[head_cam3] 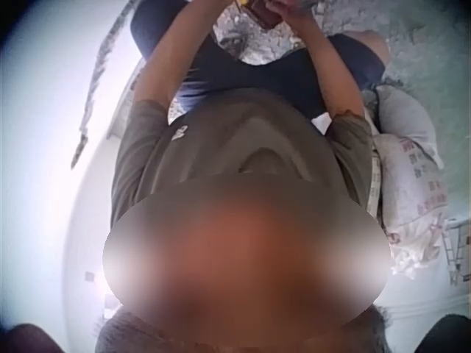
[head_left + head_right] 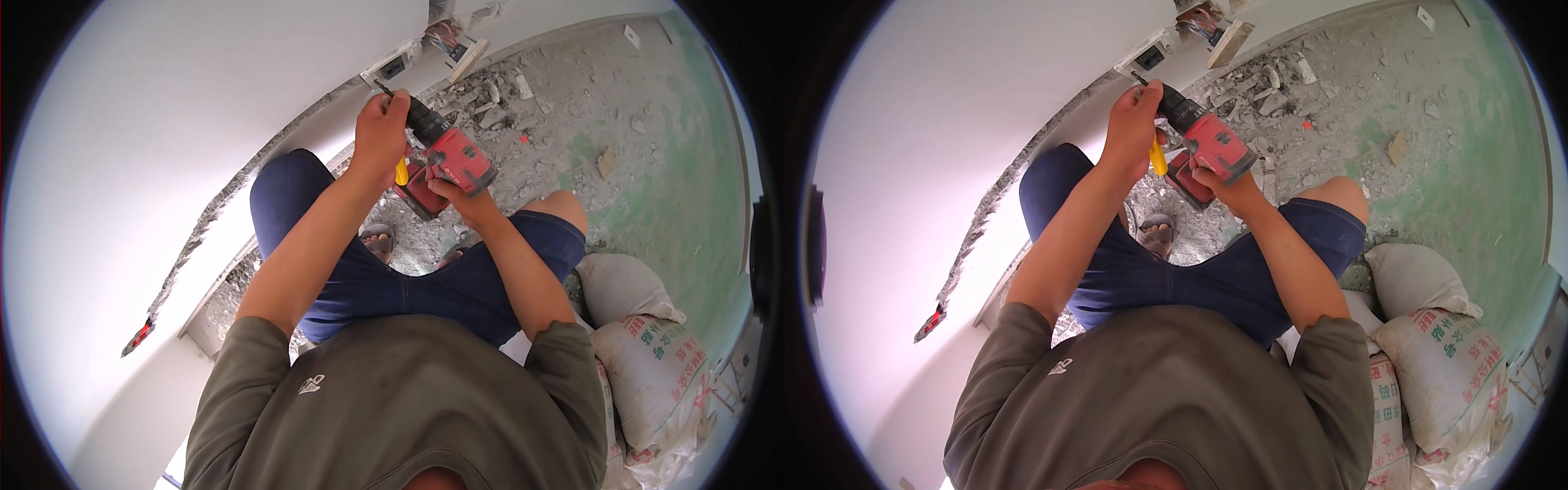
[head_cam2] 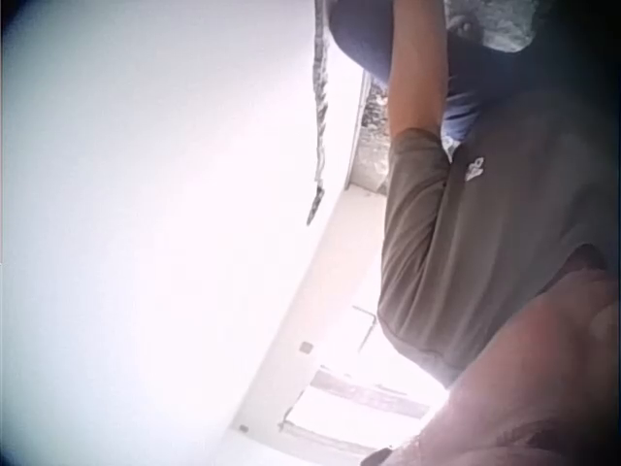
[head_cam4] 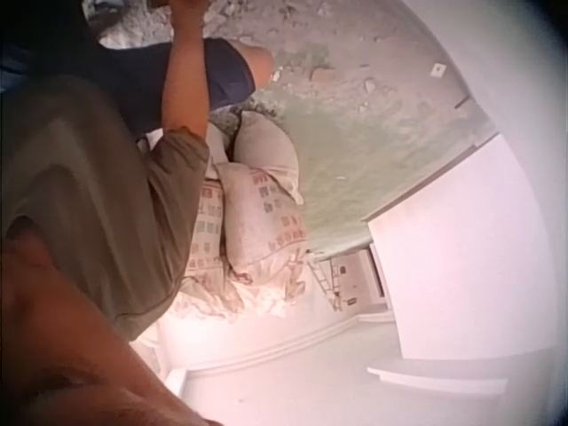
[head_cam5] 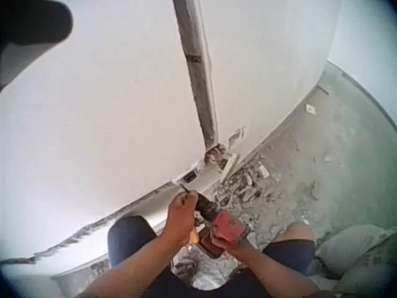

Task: The recorder is preparing electrical wires and a conduit in a wall cutout during a renovation.

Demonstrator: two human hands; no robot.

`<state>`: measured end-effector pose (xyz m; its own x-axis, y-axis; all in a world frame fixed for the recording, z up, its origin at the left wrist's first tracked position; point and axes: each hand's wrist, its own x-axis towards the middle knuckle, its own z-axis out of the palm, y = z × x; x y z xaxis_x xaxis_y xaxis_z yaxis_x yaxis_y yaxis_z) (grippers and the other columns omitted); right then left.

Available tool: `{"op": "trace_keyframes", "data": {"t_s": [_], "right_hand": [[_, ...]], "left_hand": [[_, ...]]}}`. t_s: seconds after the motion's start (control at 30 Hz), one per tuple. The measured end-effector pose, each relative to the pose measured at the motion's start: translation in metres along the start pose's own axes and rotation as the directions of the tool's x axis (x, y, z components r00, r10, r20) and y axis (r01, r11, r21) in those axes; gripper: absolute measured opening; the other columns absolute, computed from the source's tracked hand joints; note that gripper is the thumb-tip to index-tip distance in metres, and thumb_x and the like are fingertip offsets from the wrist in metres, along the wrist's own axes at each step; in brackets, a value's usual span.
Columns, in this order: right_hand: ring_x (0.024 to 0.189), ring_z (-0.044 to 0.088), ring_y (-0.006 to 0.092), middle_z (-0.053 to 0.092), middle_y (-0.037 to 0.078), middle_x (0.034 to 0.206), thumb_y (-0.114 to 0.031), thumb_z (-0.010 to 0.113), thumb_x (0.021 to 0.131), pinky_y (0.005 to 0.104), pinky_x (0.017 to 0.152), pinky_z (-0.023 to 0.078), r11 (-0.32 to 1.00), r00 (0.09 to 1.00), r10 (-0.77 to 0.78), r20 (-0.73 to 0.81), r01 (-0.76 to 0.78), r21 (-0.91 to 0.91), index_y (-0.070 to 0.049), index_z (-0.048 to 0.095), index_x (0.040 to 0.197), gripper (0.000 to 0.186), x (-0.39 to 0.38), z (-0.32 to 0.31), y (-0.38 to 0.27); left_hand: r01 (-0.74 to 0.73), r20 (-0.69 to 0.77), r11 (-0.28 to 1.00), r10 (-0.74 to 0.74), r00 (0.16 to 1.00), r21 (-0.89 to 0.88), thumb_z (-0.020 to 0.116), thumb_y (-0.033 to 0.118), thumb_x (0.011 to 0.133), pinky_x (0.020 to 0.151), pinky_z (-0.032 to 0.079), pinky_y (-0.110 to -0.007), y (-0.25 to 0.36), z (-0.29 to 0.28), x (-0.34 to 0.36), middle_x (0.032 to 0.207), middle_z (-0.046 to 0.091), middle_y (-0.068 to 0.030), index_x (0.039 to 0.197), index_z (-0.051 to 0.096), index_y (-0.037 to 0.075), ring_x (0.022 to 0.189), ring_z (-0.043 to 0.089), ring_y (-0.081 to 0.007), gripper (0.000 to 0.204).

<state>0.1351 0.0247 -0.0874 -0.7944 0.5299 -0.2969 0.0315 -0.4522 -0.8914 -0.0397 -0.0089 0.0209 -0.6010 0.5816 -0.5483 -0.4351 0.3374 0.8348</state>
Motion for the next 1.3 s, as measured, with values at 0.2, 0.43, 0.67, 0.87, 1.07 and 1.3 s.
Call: {"op": "trace_keyframes", "data": {"t_s": [0.2,0.43,0.67,0.87,1.07,1.3], "right_hand": [[0.089,0.058,0.0127,0.062,0.001,0.094,0.002,0.069,0.077,0.0289,0.081,0.047,0.962,0.995,0.065,0.080,-0.083,0.259,-0.003,0.059,0.115,0.039,0.000,0.005,-0.028],[0.088,0.058,0.0131,0.060,0.002,0.091,0.002,0.067,0.077,0.0286,0.080,0.047,0.994,0.999,-0.042,0.012,0.041,0.101,-0.003,0.058,0.114,0.038,-0.002,0.001,-0.010],[0.085,0.057,0.0133,0.060,0.002,0.090,0.002,0.067,0.074,0.0278,0.075,0.046,0.963,0.997,0.059,0.044,-0.069,0.262,-0.004,0.058,0.109,0.037,-0.004,0.016,-0.025],[0.085,0.058,0.0151,0.060,0.002,0.090,0.002,0.068,0.073,0.0295,0.077,0.046,0.922,0.993,0.095,0.069,-0.114,0.371,-0.005,0.057,0.108,0.037,-0.005,0.025,-0.026],[0.087,0.058,0.0160,0.060,0.003,0.090,0.005,0.067,0.072,0.0306,0.081,0.047,0.954,0.998,0.056,0.025,-0.061,0.292,-0.003,0.057,0.113,0.043,-0.004,0.020,-0.023],[0.087,0.058,0.0153,0.060,0.003,0.091,0.005,0.066,0.073,0.0313,0.083,0.047,0.973,0.999,0.030,0.014,-0.032,0.230,-0.003,0.058,0.113,0.041,-0.005,0.020,-0.017]], "left_hand": [[-0.052,0.031,0.998,0.052,0.998,0.024,0.058,0.036,0.096,0.047,0.043,-0.024,0.000,0.002,0.001,0.083,0.057,-0.0012,0.094,0.057,0.008,0.067,0.052,-0.0101,0.028],[-0.064,-0.011,0.998,0.064,0.998,0.011,0.056,0.033,0.096,0.044,0.042,-0.027,0.000,0.006,-0.001,0.076,0.053,-0.0031,0.096,0.060,0.002,0.055,0.049,-0.0107,0.032],[-0.047,-0.032,0.999,0.047,0.998,0.009,0.056,0.032,0.095,0.045,0.043,-0.027,0.002,0.005,-0.003,0.078,0.054,-0.0025,0.100,0.061,0.001,0.056,0.049,-0.0105,0.032],[-0.048,-0.015,0.999,0.048,0.999,0.000,0.056,0.032,0.095,0.046,0.044,-0.026,0.002,0.003,-0.001,0.081,0.055,-0.0021,0.102,0.062,0.002,0.060,0.051,-0.0108,0.031],[-0.004,-0.010,1.000,0.004,1.000,0.005,0.056,0.031,0.095,0.046,0.044,-0.026,0.006,0.003,-0.003,0.082,0.056,-0.0027,0.104,0.062,0.004,0.061,0.051,-0.0111,0.029],[0.039,-0.026,0.998,-0.040,0.999,-0.053,0.054,0.031,0.095,0.046,0.043,-0.026,0.006,0.004,-0.004,0.080,0.053,-0.0019,0.102,0.061,0.005,0.059,0.049,-0.0112,0.028]]}}
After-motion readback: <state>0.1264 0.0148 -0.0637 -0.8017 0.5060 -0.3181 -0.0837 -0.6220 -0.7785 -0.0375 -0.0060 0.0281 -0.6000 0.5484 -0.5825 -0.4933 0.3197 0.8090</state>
